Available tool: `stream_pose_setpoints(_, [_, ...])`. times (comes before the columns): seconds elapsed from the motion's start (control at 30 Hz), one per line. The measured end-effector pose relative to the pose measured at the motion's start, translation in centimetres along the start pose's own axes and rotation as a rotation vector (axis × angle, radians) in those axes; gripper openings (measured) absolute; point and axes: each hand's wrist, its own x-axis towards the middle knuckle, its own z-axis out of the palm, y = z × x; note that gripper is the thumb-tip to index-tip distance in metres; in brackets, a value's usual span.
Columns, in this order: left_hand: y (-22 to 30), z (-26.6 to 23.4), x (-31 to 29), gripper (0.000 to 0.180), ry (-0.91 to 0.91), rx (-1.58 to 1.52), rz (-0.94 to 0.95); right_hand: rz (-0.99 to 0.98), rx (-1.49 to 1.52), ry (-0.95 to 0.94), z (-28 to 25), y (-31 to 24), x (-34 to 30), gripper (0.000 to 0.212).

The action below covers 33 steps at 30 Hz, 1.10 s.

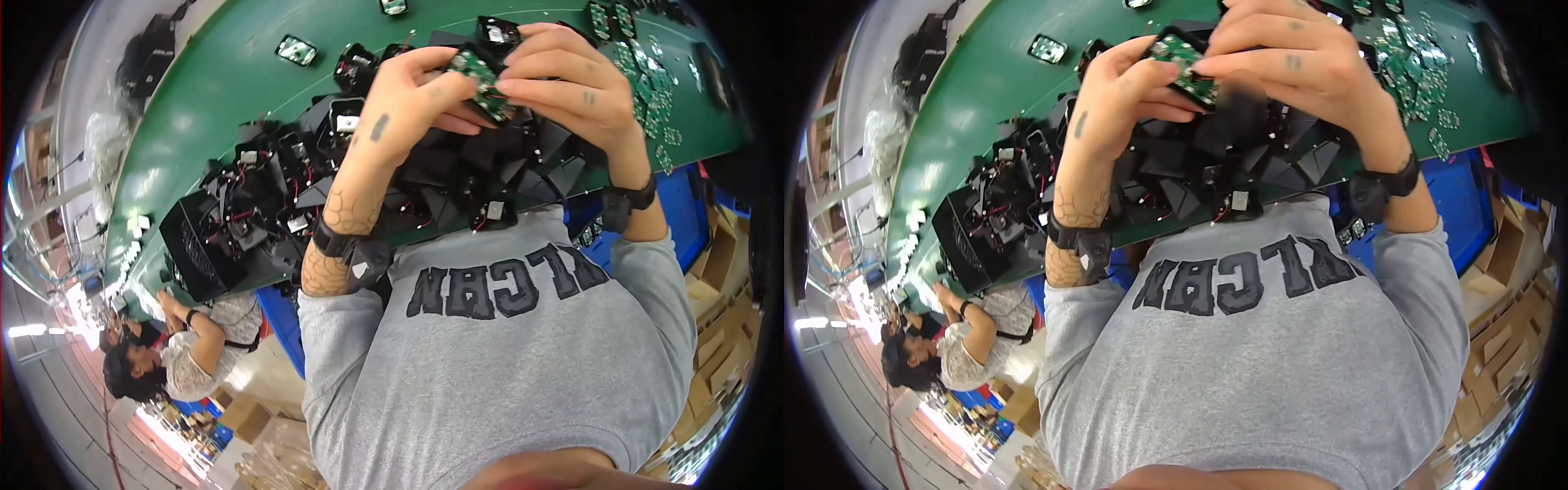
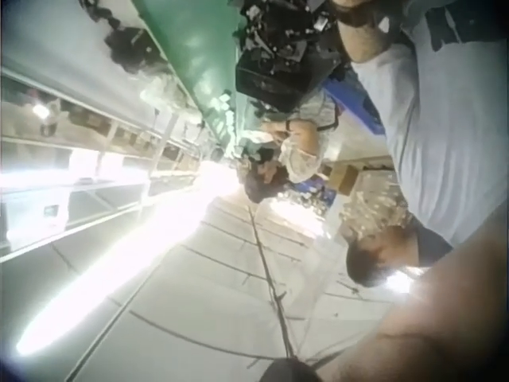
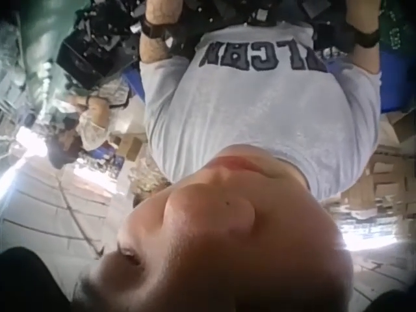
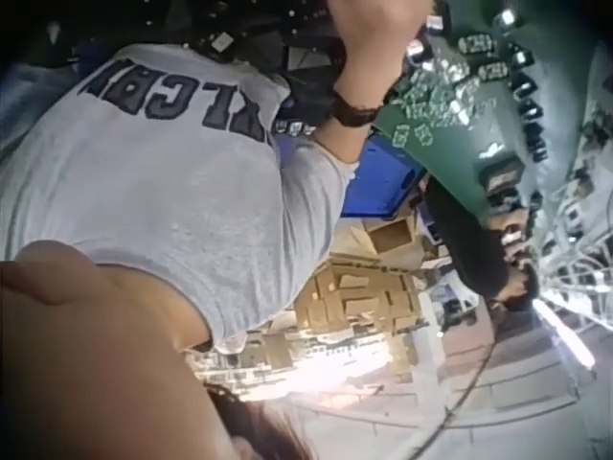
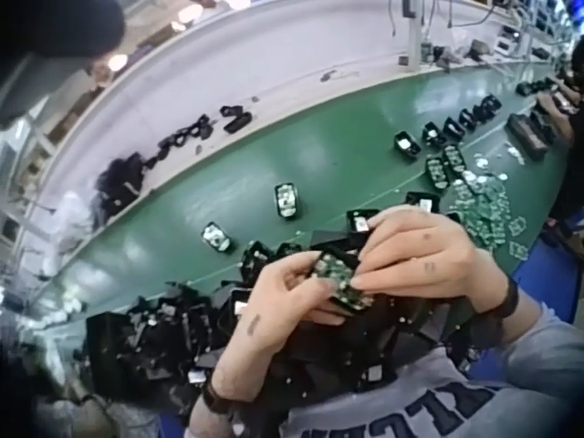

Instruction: Assembling electronic components by inserting circuit boards into black plastic housings on a production line.

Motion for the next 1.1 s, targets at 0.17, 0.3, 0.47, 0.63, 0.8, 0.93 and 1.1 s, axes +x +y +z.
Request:
stream_pose_setpoints(0.17, [0.4,0.7,0.0,0.035,-0.045,-0.069,-0.020,0.058,-0.216,0.007,0.0,-0.4,0.7,0.021])
stream_pose_setpoints(0.3, [-0.2,1.3,-0.4,0.035,0.151,-0.065,0.049,0.423,-0.131,0.083,2.5,-1.1,-0.7,0.016])
stream_pose_setpoints(0.47, [-0.6,3.0,0.0,0.042,0.319,0.220,0.323,0.831,0.055,0.265,3.5,-3.8,-0.1,0.008])
stream_pose_setpoints(0.63, [-0.8,3.5,1.2,0.044,0.408,0.266,0.415,0.880,0.140,0.510,5.0,-2.1,-1.0,0.010])
stream_pose_setpoints(0.8, [-0.7,3.6,1.3,0.047,0.439,0.283,0.430,0.785,0.157,0.615,6.5,-1.7,-1.3,0.012])
stream_pose_setpoints(0.93, [0.3,2.4,2.1,0.042,0.314,0.187,0.300,0.581,-0.109,0.434,5.3,-1.7,-1.6,0.015])
stream_pose_setpoints(1.1, [3.8,1.5,5.4,0.046,-0.051,0.387,-0.243,0.292,-0.583,-0.255,1.7,-1.4,-1.2,0.011])
